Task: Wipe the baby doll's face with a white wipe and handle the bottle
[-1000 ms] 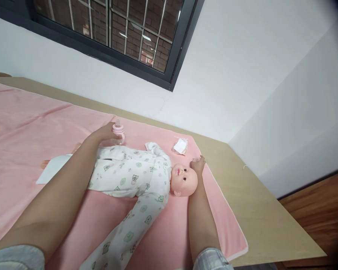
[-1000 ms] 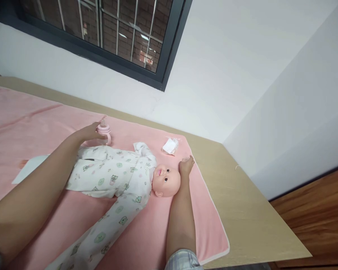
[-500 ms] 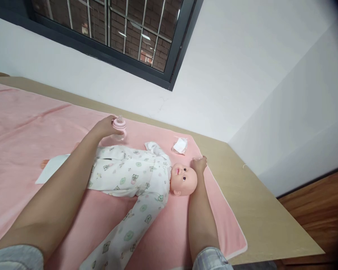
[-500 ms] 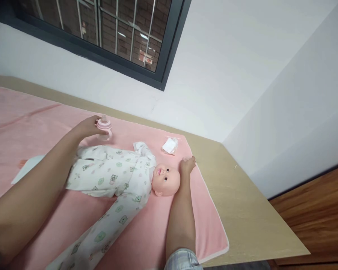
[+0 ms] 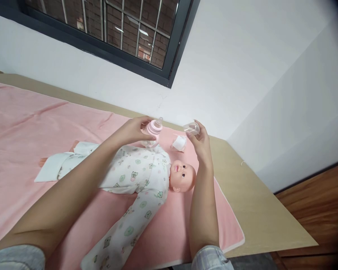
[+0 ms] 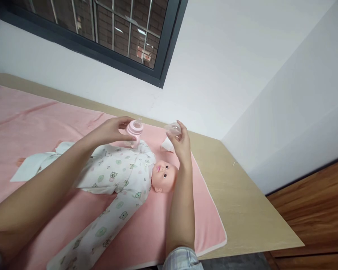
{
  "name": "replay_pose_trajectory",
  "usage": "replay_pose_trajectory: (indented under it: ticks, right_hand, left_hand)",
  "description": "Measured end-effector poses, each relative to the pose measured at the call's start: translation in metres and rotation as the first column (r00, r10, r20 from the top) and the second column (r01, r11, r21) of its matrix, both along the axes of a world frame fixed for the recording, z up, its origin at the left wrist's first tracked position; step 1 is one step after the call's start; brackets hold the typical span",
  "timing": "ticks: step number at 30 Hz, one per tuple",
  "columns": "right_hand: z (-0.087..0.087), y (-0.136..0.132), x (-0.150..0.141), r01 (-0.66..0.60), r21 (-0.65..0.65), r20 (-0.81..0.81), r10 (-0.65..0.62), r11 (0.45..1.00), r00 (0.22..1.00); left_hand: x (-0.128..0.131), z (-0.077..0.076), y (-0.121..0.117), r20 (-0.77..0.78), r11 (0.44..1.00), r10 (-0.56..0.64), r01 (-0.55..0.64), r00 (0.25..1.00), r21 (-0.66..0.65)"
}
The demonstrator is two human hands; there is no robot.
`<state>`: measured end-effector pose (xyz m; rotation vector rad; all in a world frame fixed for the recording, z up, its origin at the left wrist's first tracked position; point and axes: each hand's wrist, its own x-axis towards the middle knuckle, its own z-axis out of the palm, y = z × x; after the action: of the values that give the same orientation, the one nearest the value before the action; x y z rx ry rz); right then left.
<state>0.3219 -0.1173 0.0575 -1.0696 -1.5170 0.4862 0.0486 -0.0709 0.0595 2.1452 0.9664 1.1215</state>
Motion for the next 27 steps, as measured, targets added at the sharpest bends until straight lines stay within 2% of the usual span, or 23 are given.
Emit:
replay_pose_trajectory:
  ticks: [3,8,11,15,22,27]
  right_hand:
    - [0.011,-0.019,-0.030,-0.108,0.062,0.043,0.106,0.992,0.993]
    - [0.009,-0.026,-0.056,-0.168,0.073,0.088,0.162,0.983,0.983]
    - [0.005,-0.024,-0.063,-0.182,0.085,0.124,0.171,0.980,0.977]
    - [0.002,-0.022,-0.067,-0.181,0.060,0.155,0.170,0.982,0.973]
    - [-0.007,-0.014,-0.070,-0.259,-0.030,0.055,0.260,0.965,0.964]
    - [-0.008,-0.014,-0.072,-0.221,-0.014,0.000,0.221,0.975,0.975]
  left_hand:
    - [0.014,0.002,-0.018,-0.084,0.998,-0.032,0.037,0.996,0.056]
    - [0.021,0.005,-0.034,-0.177,0.997,-0.017,0.031,0.984,0.076]
    - [0.022,0.006,-0.036,-0.211,0.995,0.033,-0.011,0.977,0.100]
    - [0.022,0.004,-0.034,-0.182,0.992,0.052,-0.031,0.982,0.120]
    - [0.022,0.003,-0.033,-0.116,0.993,0.040,-0.026,0.992,0.117]
    - [0.022,0.004,-0.038,-0.112,0.993,0.032,-0.019,0.993,0.119]
